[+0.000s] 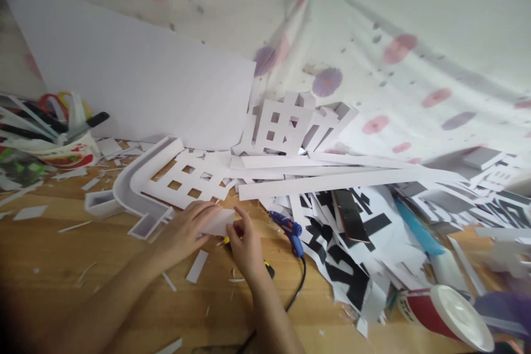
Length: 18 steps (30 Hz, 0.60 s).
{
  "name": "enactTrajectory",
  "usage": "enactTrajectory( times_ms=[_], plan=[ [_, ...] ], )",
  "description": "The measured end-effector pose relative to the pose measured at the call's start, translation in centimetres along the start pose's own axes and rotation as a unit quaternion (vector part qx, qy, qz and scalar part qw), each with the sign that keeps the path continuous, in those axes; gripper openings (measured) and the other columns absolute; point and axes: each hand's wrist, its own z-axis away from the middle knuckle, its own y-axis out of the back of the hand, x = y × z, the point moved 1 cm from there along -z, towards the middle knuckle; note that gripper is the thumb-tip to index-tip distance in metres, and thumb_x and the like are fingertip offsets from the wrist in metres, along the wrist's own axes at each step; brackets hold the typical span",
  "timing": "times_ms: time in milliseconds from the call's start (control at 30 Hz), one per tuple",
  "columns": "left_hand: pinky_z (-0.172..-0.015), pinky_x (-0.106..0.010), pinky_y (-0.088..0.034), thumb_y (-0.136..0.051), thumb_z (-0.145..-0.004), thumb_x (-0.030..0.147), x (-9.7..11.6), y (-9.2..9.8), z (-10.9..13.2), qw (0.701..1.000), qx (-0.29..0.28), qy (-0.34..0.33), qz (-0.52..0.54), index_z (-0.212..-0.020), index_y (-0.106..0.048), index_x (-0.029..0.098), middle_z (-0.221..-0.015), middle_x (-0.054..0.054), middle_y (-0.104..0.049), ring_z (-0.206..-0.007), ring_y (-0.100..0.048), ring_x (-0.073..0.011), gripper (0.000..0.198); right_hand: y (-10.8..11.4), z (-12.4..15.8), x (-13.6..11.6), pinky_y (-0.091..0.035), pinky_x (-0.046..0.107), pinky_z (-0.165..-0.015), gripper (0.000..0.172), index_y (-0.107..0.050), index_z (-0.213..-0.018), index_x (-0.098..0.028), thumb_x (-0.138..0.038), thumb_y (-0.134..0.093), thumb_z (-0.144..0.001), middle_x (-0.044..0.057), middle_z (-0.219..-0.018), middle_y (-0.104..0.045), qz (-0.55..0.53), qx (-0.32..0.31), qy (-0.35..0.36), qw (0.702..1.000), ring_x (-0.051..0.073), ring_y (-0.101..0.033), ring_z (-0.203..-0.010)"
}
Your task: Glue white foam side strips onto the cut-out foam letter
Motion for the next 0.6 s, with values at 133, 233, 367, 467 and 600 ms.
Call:
enactTrajectory(
  times_ms=[133, 233, 367, 467, 600],
  plan=[
    [-0.093, -0.042, -0.043, -0.058, -0.072, 0.016, 0.6, -1.6, 0.1, 0.996, 0.058, 0.054, -0.034, -0.117, -0.045, 0.021, -0.112, -0.008, -0.055, -0.107, -0.050, -0.0247, 0.047, 1.9, 1.3, 0.9, -0.046, 0.031, -0.073, 0.059, -0.039, -0.128, -0.017, -0.031, -0.059, -0.074, 0.006, -0.096, -0.059, 0.126, -0.024, -0.003, 0.992, 0.018, -0.056, -0.081],
    [-0.092, -0.042, -0.044, -0.060, -0.073, 0.022, 0.8, -2.2, -0.4, 0.989, 0.109, 0.093, -0.032, -0.120, -0.043, 0.021, -0.113, -0.008, -0.055, -0.108, -0.050, -0.0253, 0.050, 2.5, 2.4, 1.8, -0.044, 0.035, -0.083, 0.070, -0.043, -0.126, -0.020, -0.022, -0.069, -0.061, 0.008, -0.107, -0.055, 0.238, -0.088, -0.003, 0.967, 0.023, -0.054, -0.097],
    [-0.089, -0.040, -0.045, -0.062, -0.071, 0.025, 1.3, -3.3, -2.0, 0.985, 0.102, 0.135, -0.017, -0.116, -0.046, 0.021, -0.113, -0.008, -0.053, -0.107, -0.050, -0.0253, 0.048, 3.4, 2.9, 2.9, -0.045, 0.034, -0.083, 0.054, -0.047, -0.123, -0.018, -0.018, -0.057, -0.071, 0.009, -0.105, -0.058, 0.271, -0.054, -0.007, 0.961, 0.022, -0.056, -0.097],
    [-0.086, -0.039, -0.046, -0.063, -0.071, 0.025, 1.4, -4.5, -2.9, 0.978, 0.086, 0.190, -0.032, -0.113, -0.048, 0.017, -0.115, -0.011, -0.050, -0.107, -0.049, -0.0264, 0.046, 5.0, 3.3, 3.8, -0.048, 0.034, -0.079, 0.040, -0.050, -0.119, -0.014, -0.022, -0.043, -0.081, 0.012, -0.106, -0.060, 0.289, 0.025, -0.027, 0.957, 0.022, -0.058, -0.097],
    [-0.084, -0.039, -0.046, -0.062, -0.072, 0.027, 1.7, -6.4, -3.0, 0.975, 0.050, 0.203, -0.072, -0.110, -0.050, 0.014, -0.110, -0.013, -0.050, -0.102, -0.051, -0.0272, 0.042, 6.6, 4.1, 4.1, -0.048, 0.034, -0.083, 0.041, -0.048, -0.121, -0.011, -0.021, -0.031, -0.086, 0.015, -0.111, -0.061, 0.322, 0.038, -0.027, 0.946, 0.022, -0.058, -0.102]
  ],
)
